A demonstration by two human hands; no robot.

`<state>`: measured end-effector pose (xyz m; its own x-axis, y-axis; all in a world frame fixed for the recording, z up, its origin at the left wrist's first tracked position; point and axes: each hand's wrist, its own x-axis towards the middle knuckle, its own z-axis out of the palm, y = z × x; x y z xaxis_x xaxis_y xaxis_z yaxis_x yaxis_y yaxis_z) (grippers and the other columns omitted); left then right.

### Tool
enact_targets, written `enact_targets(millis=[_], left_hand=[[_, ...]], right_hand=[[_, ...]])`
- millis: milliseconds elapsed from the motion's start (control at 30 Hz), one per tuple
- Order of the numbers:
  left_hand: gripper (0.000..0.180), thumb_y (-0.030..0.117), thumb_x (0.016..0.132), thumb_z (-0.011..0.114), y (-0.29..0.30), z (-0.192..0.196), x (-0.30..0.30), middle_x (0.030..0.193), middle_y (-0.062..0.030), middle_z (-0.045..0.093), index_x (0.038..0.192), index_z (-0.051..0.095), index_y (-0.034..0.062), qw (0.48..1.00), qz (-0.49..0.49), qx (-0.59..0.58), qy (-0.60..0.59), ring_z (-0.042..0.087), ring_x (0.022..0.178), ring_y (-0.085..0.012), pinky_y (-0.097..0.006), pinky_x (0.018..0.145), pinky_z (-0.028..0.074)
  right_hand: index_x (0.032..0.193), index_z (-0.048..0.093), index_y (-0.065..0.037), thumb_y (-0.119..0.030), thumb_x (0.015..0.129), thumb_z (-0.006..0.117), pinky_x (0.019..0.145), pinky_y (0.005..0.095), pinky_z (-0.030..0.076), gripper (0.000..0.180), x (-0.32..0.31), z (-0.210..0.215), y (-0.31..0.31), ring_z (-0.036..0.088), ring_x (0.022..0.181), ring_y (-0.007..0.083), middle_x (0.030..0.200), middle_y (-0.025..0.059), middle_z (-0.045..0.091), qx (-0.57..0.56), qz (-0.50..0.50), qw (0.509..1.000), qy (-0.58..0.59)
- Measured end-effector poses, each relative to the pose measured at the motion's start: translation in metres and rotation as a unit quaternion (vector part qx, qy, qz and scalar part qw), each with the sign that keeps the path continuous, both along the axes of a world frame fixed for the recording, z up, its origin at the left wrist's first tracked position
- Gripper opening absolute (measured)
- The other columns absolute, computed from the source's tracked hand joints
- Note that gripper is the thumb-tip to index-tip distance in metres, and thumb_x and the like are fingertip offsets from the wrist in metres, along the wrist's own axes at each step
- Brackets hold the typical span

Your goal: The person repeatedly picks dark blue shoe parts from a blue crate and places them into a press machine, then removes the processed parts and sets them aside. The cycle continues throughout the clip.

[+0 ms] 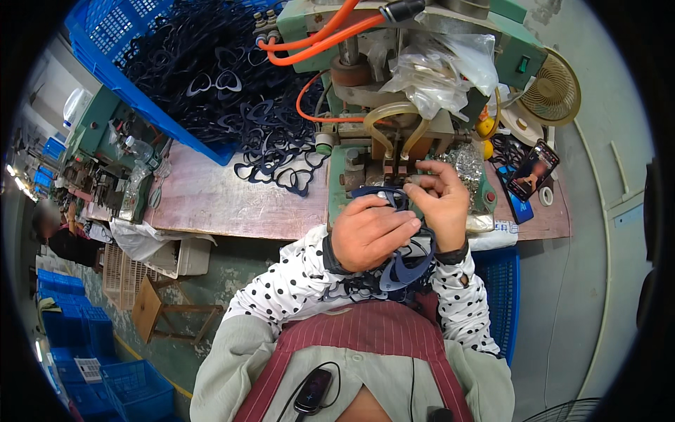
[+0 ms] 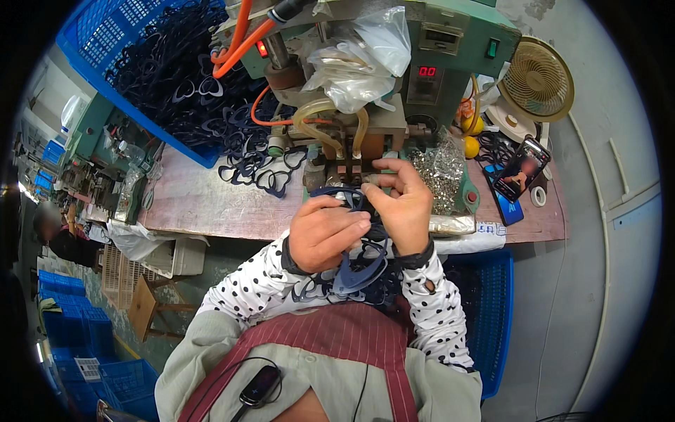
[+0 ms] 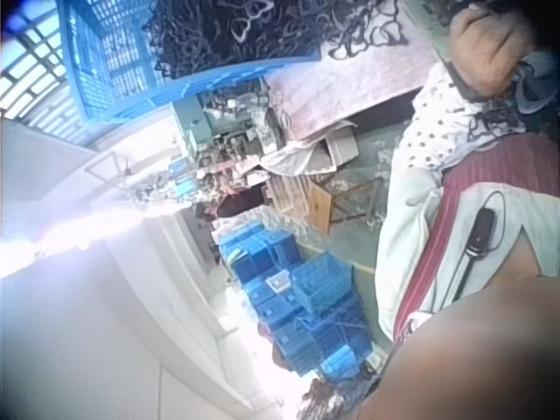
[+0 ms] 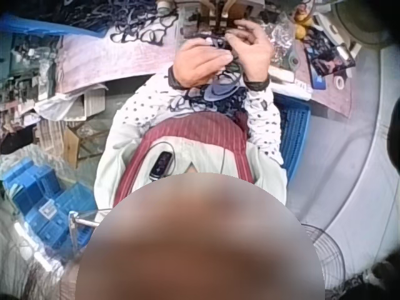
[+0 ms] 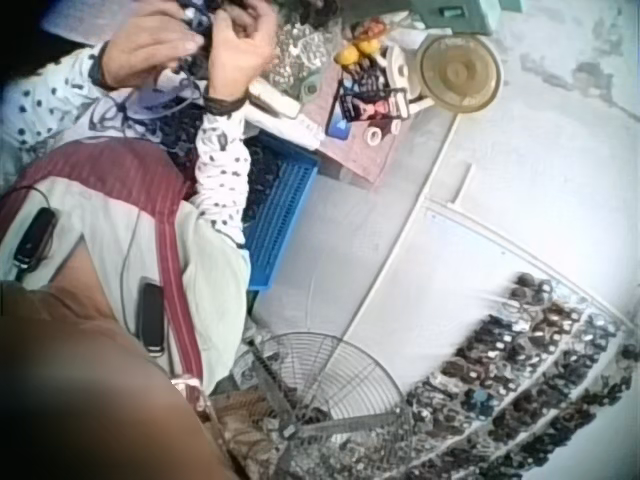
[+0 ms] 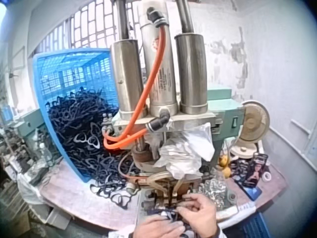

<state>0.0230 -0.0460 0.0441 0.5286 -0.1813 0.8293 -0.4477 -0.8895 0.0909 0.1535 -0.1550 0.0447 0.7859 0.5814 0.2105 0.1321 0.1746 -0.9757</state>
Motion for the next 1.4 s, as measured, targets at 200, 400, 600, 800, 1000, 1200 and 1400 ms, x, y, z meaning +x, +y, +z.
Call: enact_targets(millis=[200, 400, 600, 800, 1000, 1200, 1400], left_hand=[[0.036, 0.016, 0.078, 0.07, -0.002, -0.005, -0.001, 0.102, -0.01, 0.068, 0.11, 0.065, 0.0009, 0.997, -0.066, 0.031, -0.006, 0.061, 0.077, -0.0214, -0.038, 0.079, 0.05], [0.034, 0.011, 0.076, 0.066, -0.001, 0.0, -0.01, 0.102, -0.0099, 0.068, 0.109, 0.066, 0.0013, 0.993, -0.111, 0.024, -0.02, 0.063, 0.083, -0.0229, -0.04, 0.085, 0.049], [0.043, 0.005, 0.073, 0.061, 0.014, -0.012, 0.011, 0.115, -0.013, 0.063, 0.116, 0.063, 0.0007, 0.98, -0.186, 0.018, 0.071, 0.061, 0.102, -0.0286, -0.047, 0.097, 0.045], [0.043, 0.002, 0.076, 0.061, 0.016, -0.015, 0.014, 0.115, -0.0124, 0.062, 0.119, 0.061, 0.0013, 0.976, -0.2, -0.012, 0.084, 0.059, 0.102, -0.0286, -0.046, 0.098, 0.044], [0.043, 0.003, 0.077, 0.062, 0.013, -0.016, 0.013, 0.114, -0.0107, 0.062, 0.119, 0.06, 0.0026, 0.98, -0.183, -0.018, 0.078, 0.059, 0.097, -0.0282, -0.045, 0.097, 0.044], [0.04, 0.032, 0.085, 0.061, 0.024, -0.011, 0.002, 0.12, -0.0073, 0.063, 0.12, 0.063, 0.0112, 0.988, -0.114, 0.088, 0.047, 0.059, 0.111, -0.0256, -0.051, 0.104, 0.034], [0.026, 0.014, 0.072, 0.063, 0.168, -0.039, 0.03, 0.111, -0.0093, 0.059, 0.097, 0.064, 0.0087, 0.959, 0.284, 0.005, 0.011, 0.053, 0.107, -0.0328, -0.055, 0.091, 0.036]], right_hand=[[0.113, 0.051, 0.001, -0.002, 0.074, 0.075, 0.059, 0.0215, 0.046, 0.047, -0.006, 0.009, 0.014, 0.058, 0.067, 0.0059, 0.078, 0.0071, 0.069, -0.012, -0.015, 1.0, 0.0], [0.119, 0.047, 0.003, -0.003, 0.073, 0.075, 0.06, 0.0238, 0.048, 0.055, -0.008, 0.008, 0.018, 0.059, 0.067, 0.0086, 0.077, 0.0088, 0.068, -0.034, -0.04, 0.999, -0.012], [0.116, 0.058, -0.006, -0.007, 0.075, 0.074, 0.069, 0.0318, 0.051, 0.044, 0.052, -0.023, -0.01, 0.067, 0.075, 0.0204, 0.087, 0.0071, 0.071, -0.149, -0.217, 0.938, -0.224], [0.102, 0.067, -0.008, -0.015, 0.074, 0.076, 0.076, 0.0402, 0.05, 0.031, 0.107, -0.094, -0.059, 0.065, 0.084, 0.0305, 0.09, 0.0111, 0.069, -0.23, -0.249, 0.924, -0.175], [0.087, 0.072, -0.012, -0.02, 0.07, 0.077, 0.094, 0.0461, 0.035, 0.02, 0.091, -0.099, -0.054, 0.053, 0.109, 0.0304, 0.108, 0.0072, 0.065, -0.357, -0.214, 0.798, -0.436], [0.083, 0.072, -0.01, -0.017, 0.075, 0.074, 0.086, 0.0376, 0.04, 0.011, 0.102, -0.108, -0.059, 0.058, 0.092, 0.026, 0.086, 0.0067, 0.067, -0.246, -0.256, 0.875, -0.329], [0.088, 0.068, -0.011, -0.018, 0.08, 0.071, 0.084, 0.039, 0.039, 0.011, 0.1, -0.113, -0.058, 0.056, 0.087, 0.0266, 0.082, 0.0061, 0.062, -0.247, -0.288, 0.857, -0.348]])
